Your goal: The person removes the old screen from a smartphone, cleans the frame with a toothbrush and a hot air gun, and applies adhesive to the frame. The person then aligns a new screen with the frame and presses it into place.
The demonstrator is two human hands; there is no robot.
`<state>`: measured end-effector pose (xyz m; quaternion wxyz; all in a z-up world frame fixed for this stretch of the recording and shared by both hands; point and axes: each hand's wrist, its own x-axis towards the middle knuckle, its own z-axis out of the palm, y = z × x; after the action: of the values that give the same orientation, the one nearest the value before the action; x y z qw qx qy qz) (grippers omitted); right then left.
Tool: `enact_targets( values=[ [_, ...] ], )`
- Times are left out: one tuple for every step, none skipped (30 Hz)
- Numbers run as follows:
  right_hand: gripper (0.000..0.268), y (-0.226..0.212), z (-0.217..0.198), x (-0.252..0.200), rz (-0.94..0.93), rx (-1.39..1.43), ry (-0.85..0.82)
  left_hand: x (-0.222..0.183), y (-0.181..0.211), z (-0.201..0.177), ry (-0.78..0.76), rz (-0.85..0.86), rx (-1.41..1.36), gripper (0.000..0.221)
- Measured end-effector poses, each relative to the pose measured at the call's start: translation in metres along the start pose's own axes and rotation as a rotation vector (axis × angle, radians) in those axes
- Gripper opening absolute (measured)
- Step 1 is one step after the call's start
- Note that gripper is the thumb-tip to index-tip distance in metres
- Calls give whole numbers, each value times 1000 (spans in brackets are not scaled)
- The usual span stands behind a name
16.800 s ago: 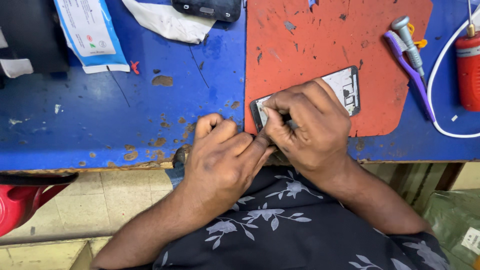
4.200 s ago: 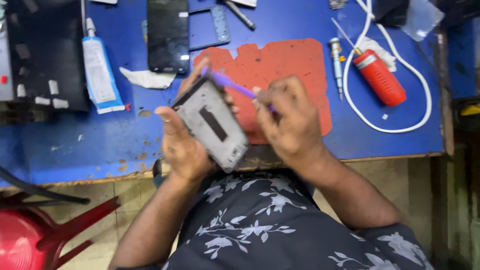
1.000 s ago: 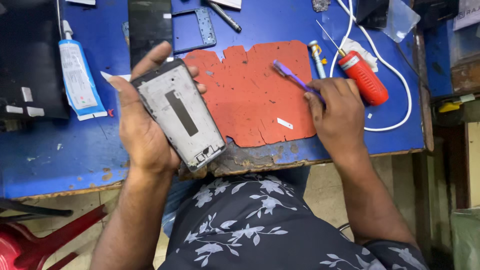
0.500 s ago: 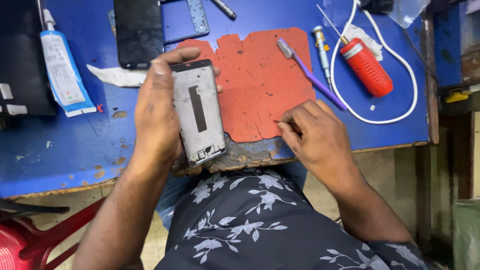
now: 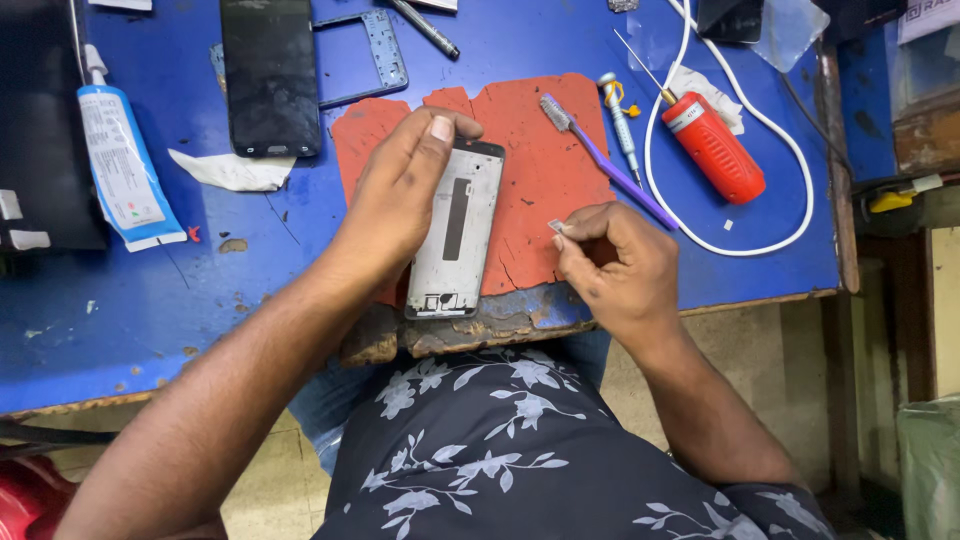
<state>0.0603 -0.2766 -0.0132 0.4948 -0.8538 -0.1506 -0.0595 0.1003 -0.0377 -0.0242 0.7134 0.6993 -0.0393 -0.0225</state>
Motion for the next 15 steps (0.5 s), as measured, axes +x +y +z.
enact_targets(
  values=[
    [14,0,0,0,21,-7,11,1,1,-1,16,111,133,40],
    [16,0,1,1,43,-14,22,2,2,-1,32,91,231,35],
    [16,0,0,2,4,-61,17,3,4,-1,48,70,329,31],
    [17,0,-2,3,-34,-107,13,3,6,-1,64,48,426,28],
    [18,0,-3,3,-73,-154,9,2,9,-2,46,104,500,26],
    [18,1,-4,4,-96,-165,7,-1,13,-2,27,160,573,24],
    [18,1,-5,4,-117,-178,4,-4,15,-2,6,214,645,23],
    [18,2,-6,4,-138,-190,0,-5,17,-1,-3,237,689,25],
    [18,3,-5,4,-124,-137,8,-8,19,0,-8,256,736,27],
    [18,3,-5,5,-110,-83,16,-10,20,-1,-14,275,782,29],
    [18,3,-3,6,-95,-25,20,-12,22,-3,-3,319,788,31],
    [19,2,-2,7,-102,-21,21,-14,24,-7,8,364,794,33],
    [19,0,-3,8,-107,-18,23,-16,26,-10,15,409,799,35],
    [20,-3,-2,10,-112,-15,26,-20,28,-16,47,413,772,32],
    [19,-5,-1,12,-86,-26,20,-26,31,-24,74,416,742,29]
  ],
)
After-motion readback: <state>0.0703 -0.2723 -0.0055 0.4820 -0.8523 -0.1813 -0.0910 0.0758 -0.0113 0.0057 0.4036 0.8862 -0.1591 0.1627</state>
